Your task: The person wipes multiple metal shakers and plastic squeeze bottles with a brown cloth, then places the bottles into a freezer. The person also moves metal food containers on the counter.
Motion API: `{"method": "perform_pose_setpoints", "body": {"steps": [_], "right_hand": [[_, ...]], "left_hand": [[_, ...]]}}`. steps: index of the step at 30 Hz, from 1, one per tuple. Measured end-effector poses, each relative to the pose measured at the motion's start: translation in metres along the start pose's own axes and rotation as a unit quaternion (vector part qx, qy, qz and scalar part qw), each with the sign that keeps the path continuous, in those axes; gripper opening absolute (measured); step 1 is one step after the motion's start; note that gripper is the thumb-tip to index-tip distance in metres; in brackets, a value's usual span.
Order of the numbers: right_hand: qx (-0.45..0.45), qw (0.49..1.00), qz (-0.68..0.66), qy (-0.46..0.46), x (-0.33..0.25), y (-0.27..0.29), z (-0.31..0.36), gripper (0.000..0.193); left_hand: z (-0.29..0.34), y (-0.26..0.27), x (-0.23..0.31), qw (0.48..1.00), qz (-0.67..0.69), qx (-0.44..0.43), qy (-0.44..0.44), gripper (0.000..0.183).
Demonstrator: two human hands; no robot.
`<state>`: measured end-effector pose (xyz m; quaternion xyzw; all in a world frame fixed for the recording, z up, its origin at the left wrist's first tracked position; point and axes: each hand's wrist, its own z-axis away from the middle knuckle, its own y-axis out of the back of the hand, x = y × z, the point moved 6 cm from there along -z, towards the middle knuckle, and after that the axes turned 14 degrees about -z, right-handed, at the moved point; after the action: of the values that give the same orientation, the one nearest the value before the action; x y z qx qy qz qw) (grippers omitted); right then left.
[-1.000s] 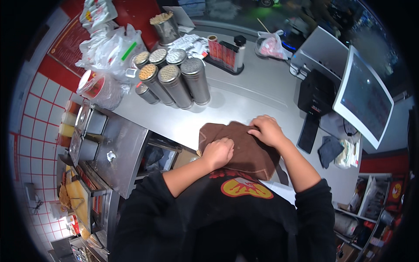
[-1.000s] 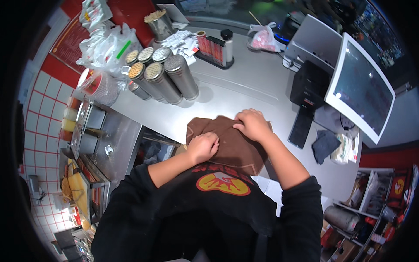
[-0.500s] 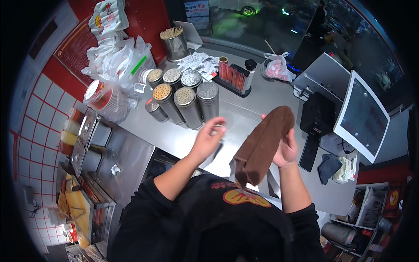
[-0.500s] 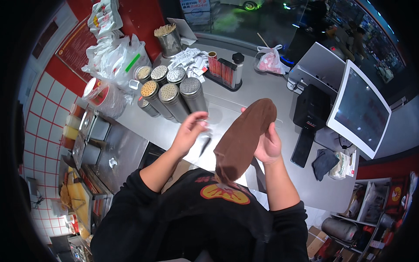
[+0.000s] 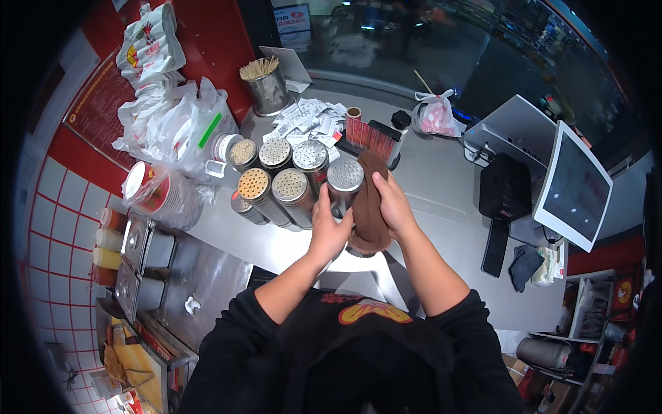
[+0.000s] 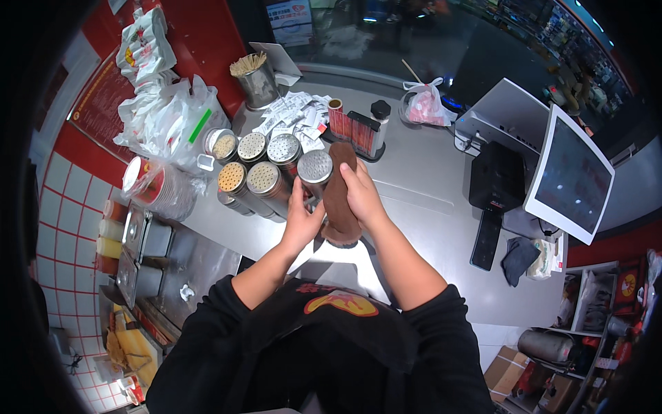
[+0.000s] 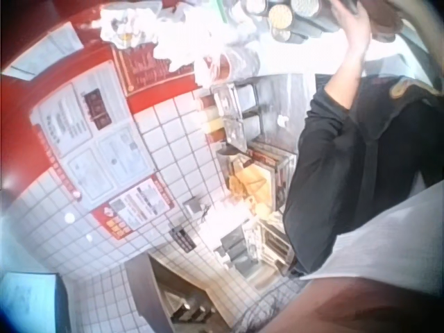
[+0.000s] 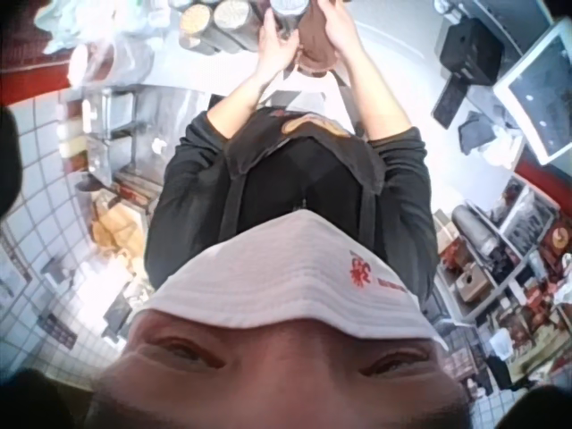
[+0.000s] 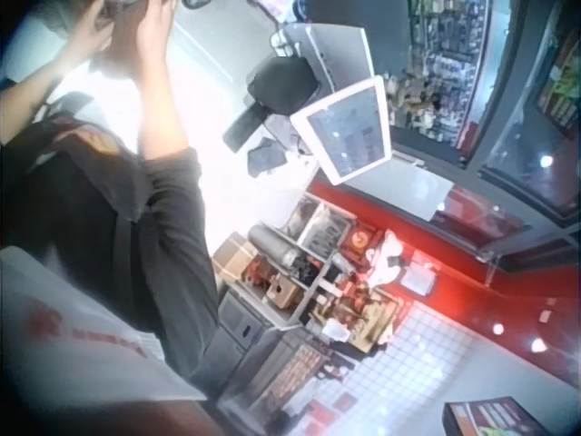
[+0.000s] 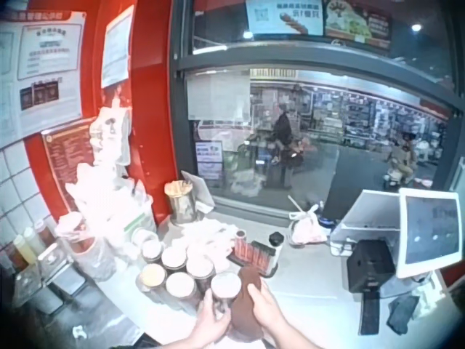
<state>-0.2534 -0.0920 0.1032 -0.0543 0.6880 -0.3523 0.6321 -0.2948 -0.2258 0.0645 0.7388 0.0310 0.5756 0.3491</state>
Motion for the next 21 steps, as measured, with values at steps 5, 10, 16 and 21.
{"method": "perform_pose_setpoints", "body": {"steps": [5,10,16,21], "right_hand": [[0.042,0.983,0.138,0.114,0.002,0.023,0.022,0.041],[0.176,0.983,0.004,-0.061,0.042,0.040,0.042,0.039],[0.076,0.986,-0.135,0.066,0.006,0.025,0.057,0.040],[0.203,0.978,0.007,0.044,0.019,0.033,0.063,0.039]], "left_hand": [[-0.011,0.003,0.018,0.981,0.139,-0.037,-0.130,0.072],[-0.009,-0.006,0.023,0.979,-0.033,-0.043,-0.195,0.097],[0.003,-0.028,0.015,0.940,0.197,-0.249,-0.129,0.092],[0.029,-0.032,0.024,0.929,0.231,-0.271,-0.104,0.093]]}}
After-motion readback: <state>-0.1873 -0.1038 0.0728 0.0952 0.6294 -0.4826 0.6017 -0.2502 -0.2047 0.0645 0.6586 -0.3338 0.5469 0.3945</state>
